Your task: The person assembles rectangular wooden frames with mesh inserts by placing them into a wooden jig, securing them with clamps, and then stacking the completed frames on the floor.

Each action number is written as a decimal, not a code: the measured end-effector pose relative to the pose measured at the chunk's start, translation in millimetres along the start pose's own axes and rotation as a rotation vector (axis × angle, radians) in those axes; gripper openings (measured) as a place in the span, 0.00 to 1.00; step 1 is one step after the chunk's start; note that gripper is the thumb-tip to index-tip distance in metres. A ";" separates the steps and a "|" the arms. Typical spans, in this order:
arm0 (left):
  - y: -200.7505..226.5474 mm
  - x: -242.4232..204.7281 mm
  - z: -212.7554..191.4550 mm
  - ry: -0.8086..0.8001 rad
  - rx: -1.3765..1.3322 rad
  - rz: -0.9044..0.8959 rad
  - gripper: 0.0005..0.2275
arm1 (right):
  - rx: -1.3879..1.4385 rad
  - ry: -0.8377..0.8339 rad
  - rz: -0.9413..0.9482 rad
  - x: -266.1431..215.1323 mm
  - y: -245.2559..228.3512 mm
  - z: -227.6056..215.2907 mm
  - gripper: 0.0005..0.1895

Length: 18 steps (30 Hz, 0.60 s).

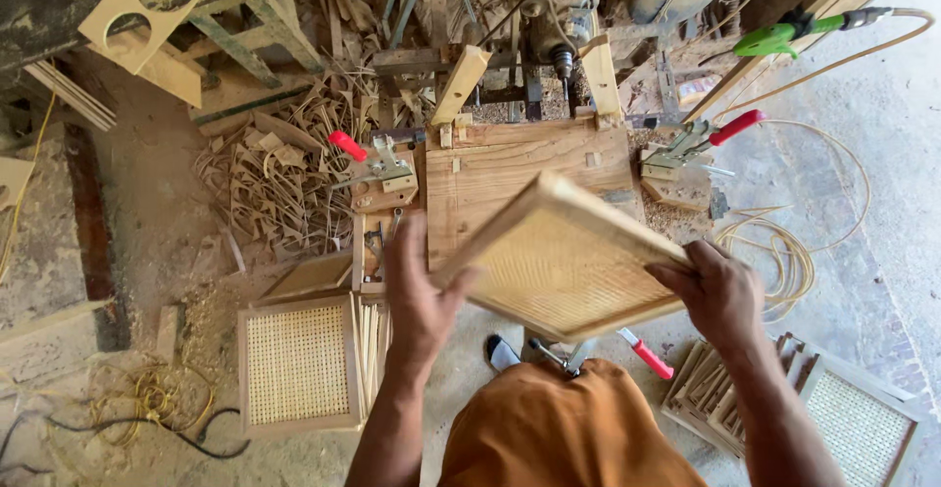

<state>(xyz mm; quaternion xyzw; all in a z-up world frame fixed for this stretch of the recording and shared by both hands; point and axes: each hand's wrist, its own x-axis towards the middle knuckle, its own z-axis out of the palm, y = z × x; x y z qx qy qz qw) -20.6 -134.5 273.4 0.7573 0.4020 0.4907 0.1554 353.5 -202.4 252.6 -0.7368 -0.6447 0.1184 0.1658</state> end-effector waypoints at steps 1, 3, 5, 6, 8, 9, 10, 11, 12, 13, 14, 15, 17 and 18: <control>-9.9 -13.8 -4.7 0.095 0.120 -0.184 0.39 | 0.051 -0.007 0.217 2.7 3.2 12.2 0.26; -24.0 -56.6 3.0 0.057 0.055 -0.300 0.40 | 0.293 0.009 0.314 4.5 0.0 38.1 0.21; -37.5 -106.7 26.5 -0.311 -0.274 -1.103 0.29 | 0.534 0.013 0.404 3.4 -8.4 57.8 0.17; -43.3 -129.8 36.5 -0.320 -0.276 -1.103 0.29 | 0.635 -0.007 0.397 1.8 -15.3 66.6 0.18; -55.4 -157.2 56.0 0.110 -0.140 -0.957 0.16 | 0.733 -0.023 0.387 8.6 -18.5 69.1 0.19; -65.0 -160.7 56.3 0.111 -0.145 -0.958 0.16 | 0.659 -0.179 0.359 15.4 -17.3 65.9 0.19; -75.5 -159.5 50.3 0.151 -0.044 -1.001 0.15 | 0.583 -0.334 0.331 23.5 -17.1 63.2 0.19; -75.6 -161.5 43.9 0.189 0.064 -1.057 0.14 | 0.575 -0.348 0.335 31.5 -20.1 64.0 0.19; -74.3 -159.8 41.8 0.189 0.064 -1.074 0.14 | 0.487 -0.391 0.299 42.4 -26.3 68.2 0.23; -74.1 -155.2 35.8 0.191 0.067 -0.991 0.14 | 0.405 -0.438 0.254 48.5 -35.2 71.9 0.28; -68.3 -153.1 28.6 0.191 0.070 -0.908 0.15 | 0.404 -0.457 0.250 44.8 -42.8 70.5 0.28; -66.3 -147.1 23.7 0.204 0.076 -0.896 0.15 | 0.451 -0.484 0.216 50.4 -51.3 70.9 0.25; -48.0 -155.4 17.2 0.203 -0.007 -1.252 0.21 | 0.497 -0.528 0.178 59.9 -59.5 70.2 0.24; -45.1 -163.0 19.1 0.209 0.000 -1.264 0.21 | 0.507 -0.584 0.133 60.9 -56.7 69.6 0.23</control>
